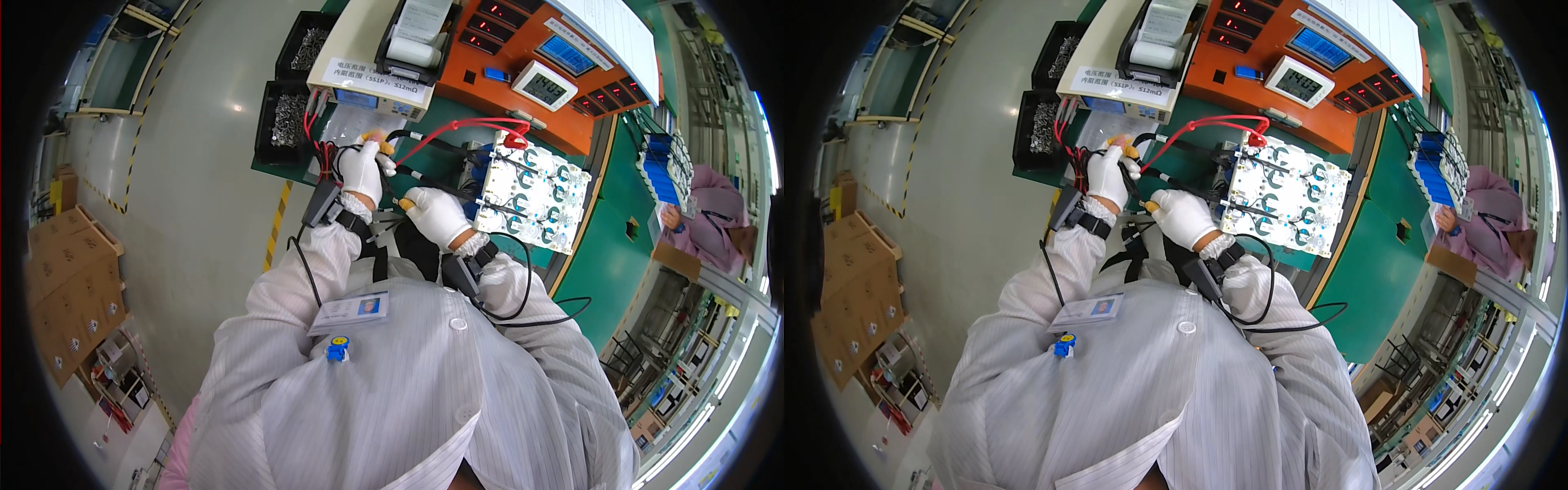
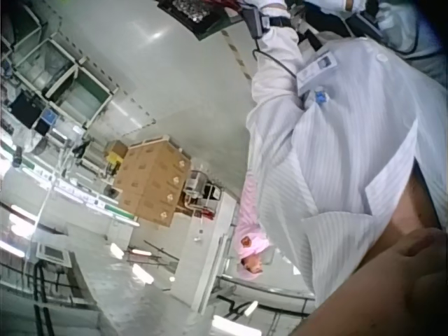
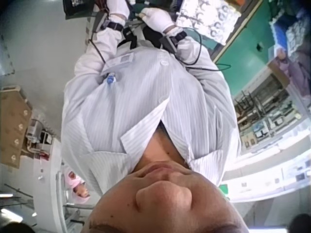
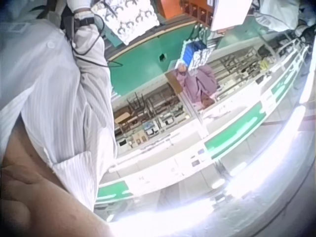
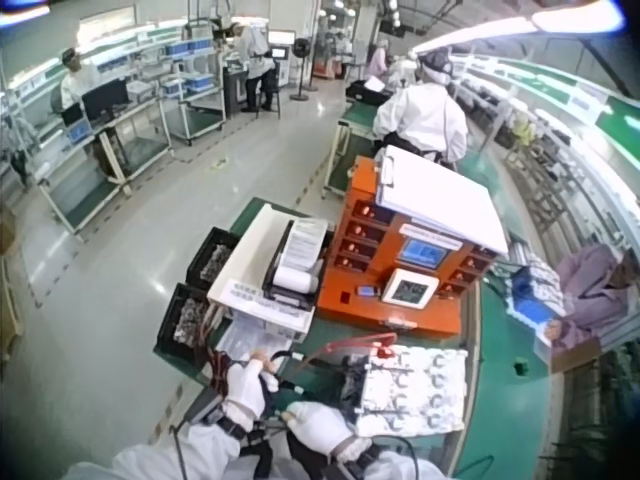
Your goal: Assembling and testing a large industrial battery pack using an electric screwdriver and diagnostic cables.
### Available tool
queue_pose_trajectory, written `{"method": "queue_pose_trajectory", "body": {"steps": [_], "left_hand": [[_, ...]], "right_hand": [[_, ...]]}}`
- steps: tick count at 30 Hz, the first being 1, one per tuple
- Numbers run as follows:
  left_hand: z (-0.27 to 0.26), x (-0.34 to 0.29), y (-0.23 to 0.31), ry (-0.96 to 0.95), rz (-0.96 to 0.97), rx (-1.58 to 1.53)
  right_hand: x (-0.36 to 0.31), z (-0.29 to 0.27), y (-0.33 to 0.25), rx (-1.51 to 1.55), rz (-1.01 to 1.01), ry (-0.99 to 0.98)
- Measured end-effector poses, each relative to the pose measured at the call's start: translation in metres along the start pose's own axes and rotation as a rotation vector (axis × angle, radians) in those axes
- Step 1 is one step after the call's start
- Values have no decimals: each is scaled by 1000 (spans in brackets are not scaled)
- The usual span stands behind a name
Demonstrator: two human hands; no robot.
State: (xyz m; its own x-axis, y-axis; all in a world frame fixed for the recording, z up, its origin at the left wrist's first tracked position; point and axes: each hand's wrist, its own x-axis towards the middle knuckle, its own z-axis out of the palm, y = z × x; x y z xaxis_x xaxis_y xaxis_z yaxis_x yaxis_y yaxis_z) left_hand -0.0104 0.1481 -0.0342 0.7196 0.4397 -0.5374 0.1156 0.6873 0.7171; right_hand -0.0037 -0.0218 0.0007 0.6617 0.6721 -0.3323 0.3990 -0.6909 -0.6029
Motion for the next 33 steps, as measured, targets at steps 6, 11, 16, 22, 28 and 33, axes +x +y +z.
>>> {"method": "queue_pose_trajectory", "body": {"steps": [6,11,16,22,28,33], "left_hand": [[-1,-5,-1,114,-62,2],[-10,9,-11,202,-60,-31],[-9,9,-9,198,-57,-71],[-8,7,-11,217,-56,-39],[-12,8,-16,236,-95,-75],[-12,4,-8,193,-77,-73]], "right_hand": [[-5,-3,-4,-4,-18,11],[-7,-4,-6,-3,-33,17],[-8,0,-3,3,-62,91],[-11,5,0,17,-79,159],[-12,3,3,-5,-77,113],[-12,1,2,21,-91,102]]}}
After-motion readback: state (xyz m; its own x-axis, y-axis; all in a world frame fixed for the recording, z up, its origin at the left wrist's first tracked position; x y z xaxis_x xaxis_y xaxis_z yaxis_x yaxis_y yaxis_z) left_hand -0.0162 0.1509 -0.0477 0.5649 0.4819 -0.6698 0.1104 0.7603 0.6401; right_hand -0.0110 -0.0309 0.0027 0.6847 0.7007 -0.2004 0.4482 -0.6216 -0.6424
